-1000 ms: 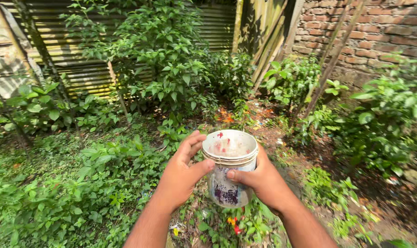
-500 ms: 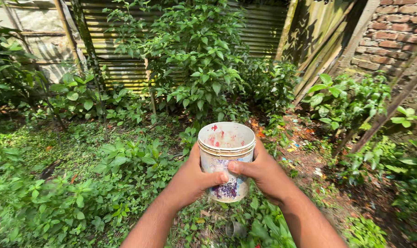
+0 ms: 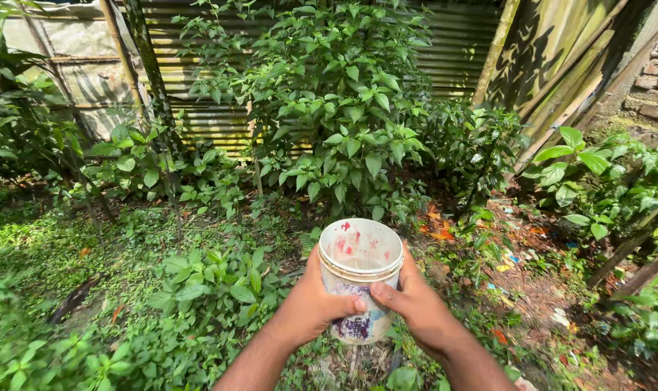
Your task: The person scoops water from a green bucket using a plastic cup and pours it over leafy green plants in an outdoor garden.
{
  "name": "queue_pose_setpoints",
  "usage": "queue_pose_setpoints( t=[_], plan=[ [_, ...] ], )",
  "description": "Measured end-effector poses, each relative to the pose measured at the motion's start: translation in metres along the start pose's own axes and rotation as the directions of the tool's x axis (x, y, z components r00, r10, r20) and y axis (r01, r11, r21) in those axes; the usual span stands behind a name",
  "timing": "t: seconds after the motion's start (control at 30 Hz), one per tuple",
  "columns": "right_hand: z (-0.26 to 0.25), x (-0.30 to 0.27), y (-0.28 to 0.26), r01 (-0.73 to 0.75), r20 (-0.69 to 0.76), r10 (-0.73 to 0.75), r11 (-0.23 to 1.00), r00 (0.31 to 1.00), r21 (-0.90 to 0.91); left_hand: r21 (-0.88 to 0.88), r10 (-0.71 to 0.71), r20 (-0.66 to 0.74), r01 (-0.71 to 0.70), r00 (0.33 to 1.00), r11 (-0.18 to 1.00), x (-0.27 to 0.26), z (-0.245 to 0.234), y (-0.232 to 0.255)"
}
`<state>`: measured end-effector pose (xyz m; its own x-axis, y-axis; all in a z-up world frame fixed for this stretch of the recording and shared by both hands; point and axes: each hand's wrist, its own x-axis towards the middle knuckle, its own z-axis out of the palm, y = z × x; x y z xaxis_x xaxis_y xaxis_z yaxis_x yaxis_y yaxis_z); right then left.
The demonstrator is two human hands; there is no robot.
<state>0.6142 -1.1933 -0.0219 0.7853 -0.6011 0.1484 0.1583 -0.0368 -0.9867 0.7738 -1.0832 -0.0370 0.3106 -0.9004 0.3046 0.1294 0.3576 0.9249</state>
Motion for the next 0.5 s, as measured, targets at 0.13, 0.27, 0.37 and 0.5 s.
queue_pose_setpoints(
  t=[0.13, 0.27, 0.37, 0.5],
  plan=[
    [-0.036, 0.078, 0.033, -0.035, 0.071, 0.034, 0.999, 0.997, 0.02, -0.068, 0.027, -0.031, -0.029, 0.999, 0.997, 0.067, -0.03, -0.04],
    [-0.077, 0.165, 0.049, 0.09, 0.184, -0.094, 0.996, 0.979, 0.029, 0.077, 0.07, -0.102, -0.062, 0.992, 0.995, 0.152, -0.064, -0.077],
    [-0.11, 0.229, 0.031, -0.032, 0.228, 0.027, 0.999, 0.973, 0.018, 0.099, 0.128, -0.11, -0.118, 0.986, 0.988, 0.217, -0.079, -0.082],
    [-0.149, 0.312, 0.01, -0.128, 0.227, 0.119, 0.991, 0.967, 0.027, 0.048, 0.123, -0.163, -0.117, 0.979, 0.992, 0.294, -0.096, -0.08]
  ],
)
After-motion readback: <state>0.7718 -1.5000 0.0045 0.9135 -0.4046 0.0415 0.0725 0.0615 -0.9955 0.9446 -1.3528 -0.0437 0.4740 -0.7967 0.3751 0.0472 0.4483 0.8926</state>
